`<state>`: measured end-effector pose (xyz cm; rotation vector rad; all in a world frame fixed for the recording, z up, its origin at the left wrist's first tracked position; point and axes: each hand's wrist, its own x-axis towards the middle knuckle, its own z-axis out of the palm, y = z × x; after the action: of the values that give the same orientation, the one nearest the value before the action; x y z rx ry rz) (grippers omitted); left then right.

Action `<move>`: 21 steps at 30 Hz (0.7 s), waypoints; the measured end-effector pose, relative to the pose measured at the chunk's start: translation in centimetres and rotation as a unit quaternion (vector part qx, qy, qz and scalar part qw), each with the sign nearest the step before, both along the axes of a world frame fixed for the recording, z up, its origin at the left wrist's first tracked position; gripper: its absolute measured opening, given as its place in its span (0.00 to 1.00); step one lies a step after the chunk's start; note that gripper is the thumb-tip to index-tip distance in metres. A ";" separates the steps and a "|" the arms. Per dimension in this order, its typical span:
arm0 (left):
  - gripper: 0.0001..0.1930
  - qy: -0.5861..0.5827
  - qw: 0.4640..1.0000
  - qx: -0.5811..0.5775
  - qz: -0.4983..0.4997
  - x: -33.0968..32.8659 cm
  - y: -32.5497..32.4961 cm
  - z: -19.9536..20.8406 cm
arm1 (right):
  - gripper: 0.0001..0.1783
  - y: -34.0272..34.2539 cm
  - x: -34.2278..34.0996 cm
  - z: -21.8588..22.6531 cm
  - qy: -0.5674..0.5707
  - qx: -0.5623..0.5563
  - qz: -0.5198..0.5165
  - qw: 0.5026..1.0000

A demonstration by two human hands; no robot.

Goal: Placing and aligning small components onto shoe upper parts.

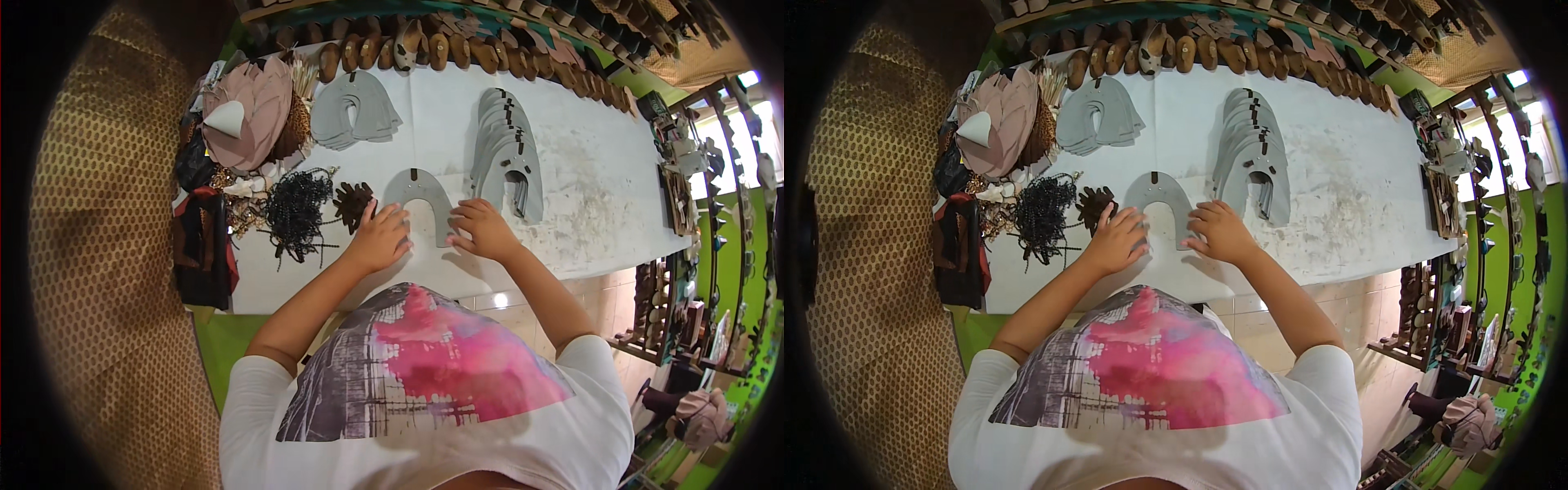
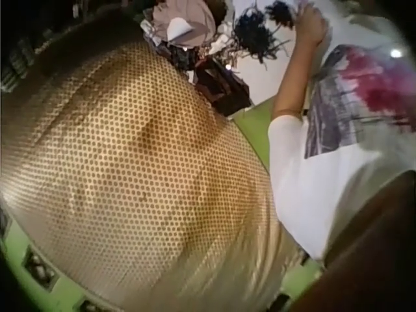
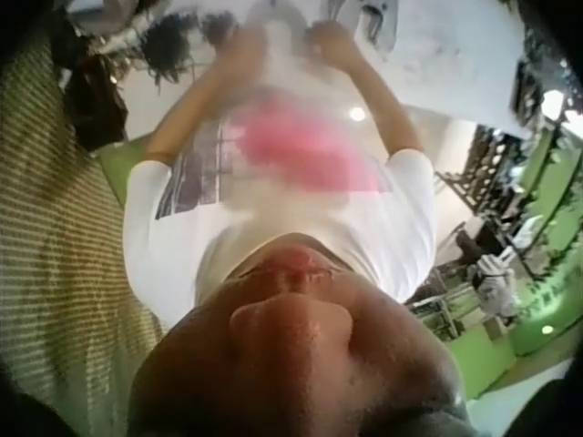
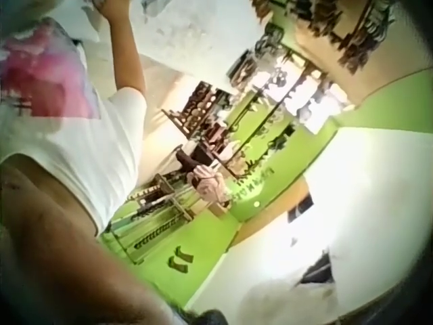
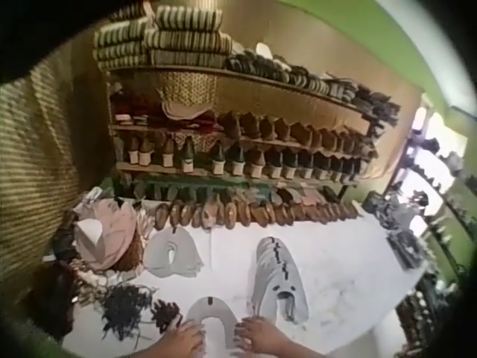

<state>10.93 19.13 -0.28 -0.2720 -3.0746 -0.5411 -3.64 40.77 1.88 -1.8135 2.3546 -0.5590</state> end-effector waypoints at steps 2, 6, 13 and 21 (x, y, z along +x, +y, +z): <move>0.22 0.021 0.998 -0.019 0.061 -0.9 1.0 -1.8 | 0.17 -0.9 -0.1 -1.9 -0.011 0.003 -0.025 1.000; 0.32 0.062 0.986 -0.041 0.148 -2.6 2.9 -4.3 | 0.28 -4.1 1.0 -5.5 0.047 0.007 -0.087 0.995; 0.31 0.036 0.978 -0.072 0.195 -2.7 4.4 -5.5 | 0.34 -4.5 2.4 -7.2 0.063 0.019 -0.126 0.990; 0.33 0.006 0.983 -0.023 0.184 -1.0 4.4 -4.9 | 0.26 -6.6 1.8 -3.8 0.015 0.081 -0.146 0.986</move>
<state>9.93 23.57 -5.17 0.2885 -3.0169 -0.4461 -1.80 34.15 -1.89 -1.4301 2.6196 -0.3587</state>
